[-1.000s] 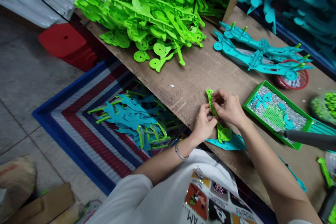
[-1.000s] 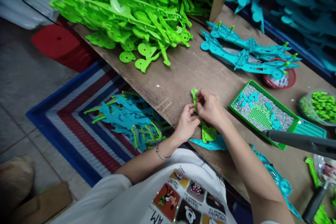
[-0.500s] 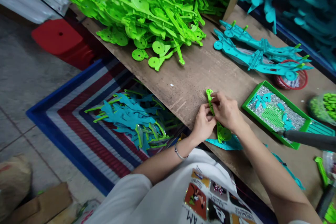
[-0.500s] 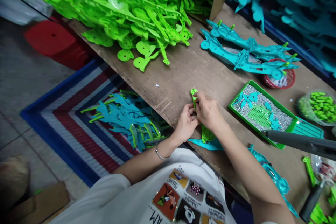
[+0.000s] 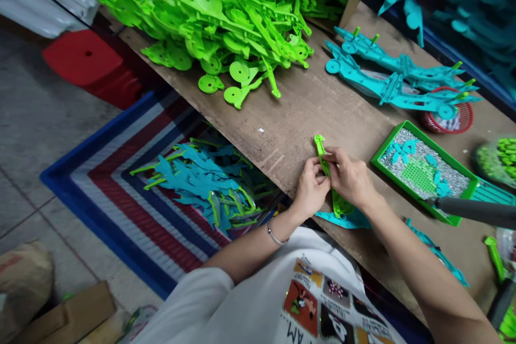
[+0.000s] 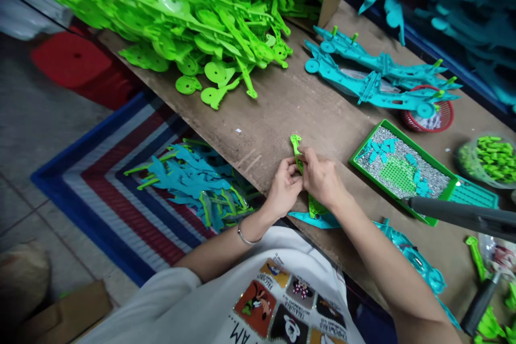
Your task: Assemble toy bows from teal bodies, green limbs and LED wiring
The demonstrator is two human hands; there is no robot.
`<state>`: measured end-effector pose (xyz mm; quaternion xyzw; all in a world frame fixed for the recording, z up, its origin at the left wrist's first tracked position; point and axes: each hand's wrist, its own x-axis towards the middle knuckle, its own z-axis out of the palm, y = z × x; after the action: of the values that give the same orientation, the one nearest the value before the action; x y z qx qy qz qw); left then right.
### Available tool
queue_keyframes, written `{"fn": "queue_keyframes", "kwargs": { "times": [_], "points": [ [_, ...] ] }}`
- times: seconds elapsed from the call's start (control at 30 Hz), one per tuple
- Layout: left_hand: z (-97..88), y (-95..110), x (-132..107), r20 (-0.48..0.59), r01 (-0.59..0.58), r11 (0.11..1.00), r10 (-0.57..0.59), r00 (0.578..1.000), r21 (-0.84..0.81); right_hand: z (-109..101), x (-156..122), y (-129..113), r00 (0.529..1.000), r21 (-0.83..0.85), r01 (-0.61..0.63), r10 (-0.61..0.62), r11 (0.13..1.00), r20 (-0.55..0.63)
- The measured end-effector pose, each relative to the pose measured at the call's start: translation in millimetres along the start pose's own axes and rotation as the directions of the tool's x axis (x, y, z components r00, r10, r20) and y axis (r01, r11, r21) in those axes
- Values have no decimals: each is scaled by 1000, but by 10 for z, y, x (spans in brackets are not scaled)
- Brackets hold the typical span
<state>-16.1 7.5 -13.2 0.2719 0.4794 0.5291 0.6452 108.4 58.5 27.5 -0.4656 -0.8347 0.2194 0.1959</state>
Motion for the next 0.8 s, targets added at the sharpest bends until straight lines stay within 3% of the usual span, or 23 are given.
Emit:
{"fn": "queue_keyframes", "kwargs": {
  "times": [0.2, 0.3, 0.37, 0.47, 0.57, 0.63, 0.7, 0.73, 0.8],
  "points": [
    [4, -24, -17, -25, -37, 998, 36, 999, -45, -89, -10, -290, 974, -265, 42, 20, 963, 226],
    [9, -21, -28, -33, -11, 999, 9, 999, -48, -150, 55, -259, 962, -182, 29, 22, 983, 272],
    [14, 0, -34, -14, 35, 998, -36, 999, -56, -210, 53, -124, 969, 25, -42, 35, 999, 244],
    [-9, 53, -43, 39, 93, 995, -92, 995, -35, -339, -80, 77, 982, 303, -183, 160, 935, 98],
    [-123, 111, -61, 91, 103, 993, -107, 990, 51, -475, -335, 88, 950, 329, -289, 312, 899, -18],
    [-248, 156, -81, 119, 60, 981, -83, 989, 187, -528, -518, -13, 936, 254, -337, 352, 907, -16],
    [-374, 218, -101, 138, -84, 904, 28, 990, 418, -523, -673, -148, 932, 172, -357, 362, 918, -1],
    [-425, 255, -106, 169, -198, 814, 125, 978, 546, -495, -734, -212, 933, 132, -356, 360, 925, -5],
    [-483, 330, -92, 336, -463, 531, 322, 885, 709, -399, -821, -314, 937, 38, -346, 347, 938, -43]
  ]
}}
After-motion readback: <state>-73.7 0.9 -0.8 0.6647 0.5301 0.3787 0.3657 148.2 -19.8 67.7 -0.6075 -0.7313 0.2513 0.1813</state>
